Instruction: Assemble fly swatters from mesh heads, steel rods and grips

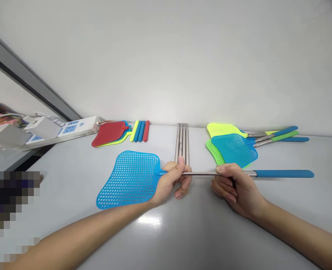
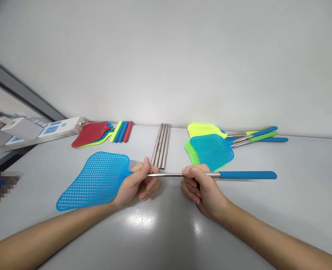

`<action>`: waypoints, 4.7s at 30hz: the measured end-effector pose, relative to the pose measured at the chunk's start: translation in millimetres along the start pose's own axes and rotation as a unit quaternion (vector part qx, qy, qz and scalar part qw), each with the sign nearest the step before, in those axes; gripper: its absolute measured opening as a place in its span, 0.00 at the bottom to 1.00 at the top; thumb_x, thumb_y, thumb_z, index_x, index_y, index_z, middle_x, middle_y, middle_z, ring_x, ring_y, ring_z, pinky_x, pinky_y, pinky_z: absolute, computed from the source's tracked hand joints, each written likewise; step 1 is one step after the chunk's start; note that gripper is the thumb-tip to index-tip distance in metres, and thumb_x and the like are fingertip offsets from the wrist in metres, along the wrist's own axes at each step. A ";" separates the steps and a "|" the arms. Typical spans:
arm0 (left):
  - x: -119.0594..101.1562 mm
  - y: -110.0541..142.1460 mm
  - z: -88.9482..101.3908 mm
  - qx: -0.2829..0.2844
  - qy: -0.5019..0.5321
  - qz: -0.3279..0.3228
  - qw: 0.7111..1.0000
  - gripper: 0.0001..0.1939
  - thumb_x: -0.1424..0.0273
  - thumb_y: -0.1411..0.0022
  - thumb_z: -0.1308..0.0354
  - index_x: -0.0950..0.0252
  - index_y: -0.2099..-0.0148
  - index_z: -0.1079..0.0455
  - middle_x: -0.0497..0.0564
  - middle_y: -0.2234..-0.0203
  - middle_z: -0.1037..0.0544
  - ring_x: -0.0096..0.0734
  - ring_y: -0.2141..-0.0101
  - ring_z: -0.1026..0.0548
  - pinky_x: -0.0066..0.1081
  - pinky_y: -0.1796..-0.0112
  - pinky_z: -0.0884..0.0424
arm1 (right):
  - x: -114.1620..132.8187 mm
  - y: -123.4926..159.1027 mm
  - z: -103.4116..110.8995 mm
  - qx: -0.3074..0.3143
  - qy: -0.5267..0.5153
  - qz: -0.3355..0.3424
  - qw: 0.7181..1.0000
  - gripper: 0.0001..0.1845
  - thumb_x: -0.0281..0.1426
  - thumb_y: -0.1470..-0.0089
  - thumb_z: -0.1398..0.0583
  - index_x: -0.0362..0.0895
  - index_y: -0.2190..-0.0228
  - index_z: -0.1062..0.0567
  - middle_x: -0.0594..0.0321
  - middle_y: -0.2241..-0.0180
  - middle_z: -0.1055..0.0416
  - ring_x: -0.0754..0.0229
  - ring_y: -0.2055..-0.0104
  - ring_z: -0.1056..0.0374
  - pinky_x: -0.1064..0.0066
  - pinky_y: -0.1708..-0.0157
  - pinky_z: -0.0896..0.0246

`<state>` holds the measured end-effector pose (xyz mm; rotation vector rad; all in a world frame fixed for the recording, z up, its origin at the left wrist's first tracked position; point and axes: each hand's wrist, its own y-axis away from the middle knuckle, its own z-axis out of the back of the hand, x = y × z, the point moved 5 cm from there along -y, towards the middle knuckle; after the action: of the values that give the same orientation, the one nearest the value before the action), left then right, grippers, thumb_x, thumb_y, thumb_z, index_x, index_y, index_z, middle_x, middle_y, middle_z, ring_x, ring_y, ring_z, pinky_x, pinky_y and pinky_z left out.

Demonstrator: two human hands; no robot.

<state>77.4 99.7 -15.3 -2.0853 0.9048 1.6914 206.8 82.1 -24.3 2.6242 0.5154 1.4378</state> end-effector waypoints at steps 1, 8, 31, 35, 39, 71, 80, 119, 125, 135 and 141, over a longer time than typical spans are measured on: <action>0.1 0.2 0.1 0.001 -0.002 -0.001 1.000 0.29 0.51 0.39 0.62 0.65 0.83 0.45 0.42 0.94 0.46 0.21 0.89 0.45 0.27 0.82 0.46 | -0.1 0.1 0.0 -0.002 -0.002 0.001 1.000 0.21 0.30 0.56 0.44 0.44 0.91 0.49 0.75 0.93 0.59 0.73 0.91 0.63 0.75 0.89 0.69; -0.1 0.3 1.4 -0.001 0.002 -0.010 1.000 0.28 0.52 0.39 0.61 0.65 0.83 0.44 0.42 0.94 0.46 0.21 0.89 0.45 0.26 0.82 0.46 | -0.2 0.0 0.0 -0.009 -0.013 -0.004 1.000 0.20 0.30 0.58 0.44 0.44 0.92 0.48 0.75 0.94 0.60 0.73 0.91 0.64 0.74 0.89 0.68; 2.3 0.2 4.1 -0.006 -0.002 -0.023 1.000 0.27 0.56 0.36 0.62 0.66 0.82 0.43 0.43 0.92 0.43 0.22 0.87 0.43 0.26 0.81 0.47 | 6.4 -2.9 2.2 0.004 -0.016 0.047 0.999 0.19 0.28 0.60 0.44 0.44 0.92 0.47 0.74 0.93 0.60 0.73 0.91 0.63 0.75 0.90 0.70; 2.6 0.4 2.7 -0.010 -0.004 -0.026 1.000 0.26 0.59 0.35 0.62 0.66 0.81 0.42 0.44 0.92 0.43 0.22 0.86 0.42 0.26 0.79 0.46 | 4.3 -1.2 1.2 0.034 0.008 0.058 0.998 0.19 0.28 0.57 0.45 0.44 0.91 0.46 0.74 0.92 0.58 0.71 0.90 0.61 0.76 0.90 0.68; 2.0 1.3 0.9 -0.006 -0.010 -0.033 0.999 0.24 0.60 0.35 0.62 0.66 0.80 0.42 0.44 0.90 0.42 0.22 0.84 0.42 0.26 0.77 0.46 | 2.2 -0.5 -1.6 0.067 0.042 0.049 0.996 0.18 0.30 0.54 0.46 0.44 0.90 0.43 0.73 0.93 0.55 0.70 0.90 0.57 0.75 0.89 0.64; -15.9 10.3 -15.6 0.069 -0.183 -0.010 0.981 0.17 0.71 0.39 0.63 0.65 0.79 0.45 0.46 0.82 0.38 0.26 0.75 0.38 0.29 0.69 0.41 | -5.9 2.1 -9.7 0.171 0.240 0.002 0.956 0.21 0.41 0.45 0.47 0.40 0.81 0.33 0.71 0.87 0.44 0.71 0.85 0.49 0.77 0.84 0.57; -15.2 9.1 -18.0 0.077 -0.167 -0.005 0.983 0.17 0.72 0.39 0.64 0.67 0.74 0.39 0.46 0.82 0.38 0.27 0.76 0.38 0.29 0.70 0.40 | -4.3 2.4 -8.8 0.165 0.165 -0.007 0.972 0.19 0.36 0.45 0.48 0.39 0.82 0.32 0.70 0.87 0.44 0.70 0.85 0.49 0.76 0.83 0.58; -12.7 2.2 9.8 0.039 -0.065 0.032 0.997 0.17 0.66 0.39 0.57 0.64 0.80 0.48 0.42 0.90 0.43 0.22 0.85 0.44 0.27 0.80 0.46 | 6.6 -3.3 0.7 0.051 0.032 0.016 0.998 0.15 0.30 0.56 0.45 0.41 0.90 0.36 0.74 0.95 0.57 0.71 0.91 0.58 0.76 0.90 0.68; -14.2 -0.2 13.3 0.047 -0.056 0.032 0.997 0.18 0.66 0.39 0.56 0.64 0.80 0.49 0.42 0.91 0.45 0.22 0.86 0.44 0.26 0.80 0.46 | 7.4 -4.1 2.9 0.042 0.021 0.019 0.999 0.16 0.30 0.56 0.44 0.41 0.90 0.36 0.74 0.95 0.56 0.72 0.91 0.59 0.76 0.89 0.69; -12.2 -1.3 16.5 0.053 -0.026 0.033 0.998 0.18 0.67 0.39 0.55 0.64 0.81 0.49 0.42 0.92 0.44 0.21 0.87 0.44 0.25 0.82 0.45 | 7.4 -4.8 4.2 0.043 0.017 0.022 0.999 0.17 0.29 0.54 0.44 0.40 0.90 0.36 0.74 0.95 0.56 0.72 0.91 0.59 0.75 0.88 0.70; -10.2 -2.5 18.9 0.053 -0.013 0.029 0.998 0.18 0.67 0.39 0.55 0.64 0.81 0.49 0.42 0.92 0.44 0.21 0.87 0.44 0.25 0.82 0.45 | 7.7 -4.6 4.9 0.042 0.017 0.022 0.999 0.18 0.29 0.53 0.44 0.41 0.90 0.38 0.74 0.94 0.56 0.72 0.91 0.59 0.75 0.88 0.70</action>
<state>63.6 115.7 -10.8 -1.9821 1.0330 1.6553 213.6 89.4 -21.9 2.6959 0.5375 1.5089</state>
